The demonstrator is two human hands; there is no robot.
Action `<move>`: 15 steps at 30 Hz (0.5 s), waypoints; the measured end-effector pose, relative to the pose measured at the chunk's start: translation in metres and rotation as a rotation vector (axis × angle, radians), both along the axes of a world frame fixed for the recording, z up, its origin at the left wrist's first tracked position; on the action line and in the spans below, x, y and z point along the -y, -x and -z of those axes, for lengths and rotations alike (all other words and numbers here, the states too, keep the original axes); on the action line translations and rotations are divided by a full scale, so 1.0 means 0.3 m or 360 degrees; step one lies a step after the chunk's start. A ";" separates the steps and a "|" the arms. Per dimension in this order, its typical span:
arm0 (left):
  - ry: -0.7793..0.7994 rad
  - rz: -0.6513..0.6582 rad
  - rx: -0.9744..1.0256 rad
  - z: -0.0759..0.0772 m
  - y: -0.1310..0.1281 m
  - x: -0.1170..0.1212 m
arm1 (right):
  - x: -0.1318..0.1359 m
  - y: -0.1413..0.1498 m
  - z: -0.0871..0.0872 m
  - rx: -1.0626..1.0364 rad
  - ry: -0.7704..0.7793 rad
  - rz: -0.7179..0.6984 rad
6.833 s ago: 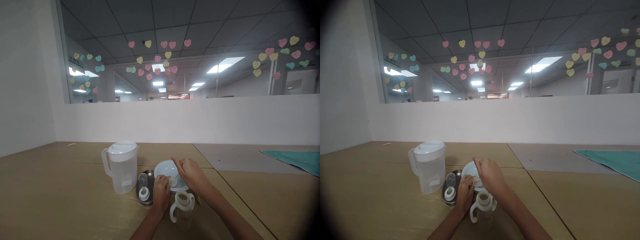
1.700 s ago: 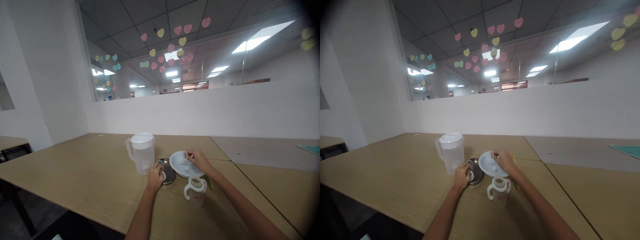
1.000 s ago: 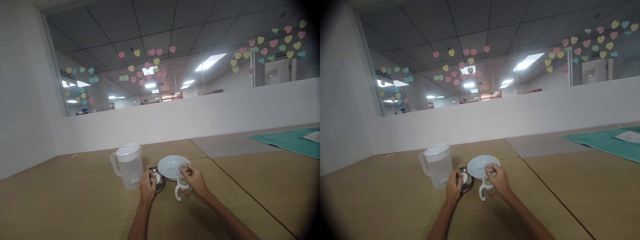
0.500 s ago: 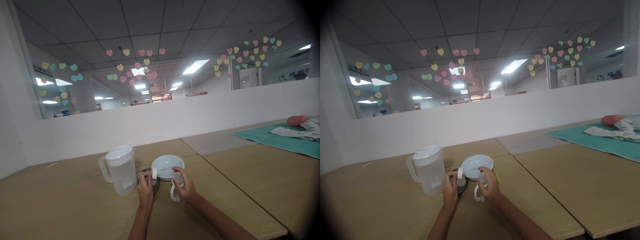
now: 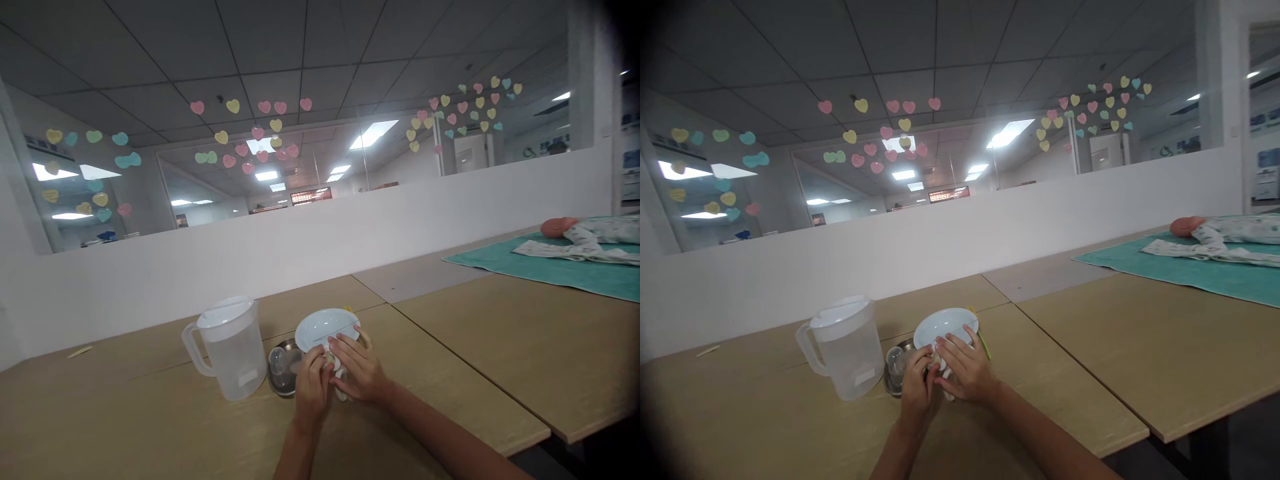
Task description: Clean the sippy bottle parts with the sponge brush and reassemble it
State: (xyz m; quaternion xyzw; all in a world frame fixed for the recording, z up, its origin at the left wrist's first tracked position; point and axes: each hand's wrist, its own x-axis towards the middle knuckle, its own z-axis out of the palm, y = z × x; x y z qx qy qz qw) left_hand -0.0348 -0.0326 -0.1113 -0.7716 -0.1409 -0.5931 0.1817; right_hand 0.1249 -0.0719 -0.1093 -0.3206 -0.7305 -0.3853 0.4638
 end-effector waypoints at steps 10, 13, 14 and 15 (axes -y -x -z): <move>-0.0201 0.0009 -0.0008 -0.012 -0.019 0.044 | -0.008 -0.032 -0.023 -0.0061 -0.0149 0.0135; -0.0115 0.0104 -0.0061 -0.020 -0.035 0.046 | -0.004 -0.053 -0.032 0.0066 -0.0196 0.0168; -0.0097 0.0118 -0.0067 -0.027 -0.037 0.044 | -0.005 -0.062 -0.036 0.0112 -0.0220 0.0174; -0.0104 0.0128 -0.0079 -0.037 -0.037 0.043 | -0.007 -0.070 -0.041 0.0149 -0.0245 0.0176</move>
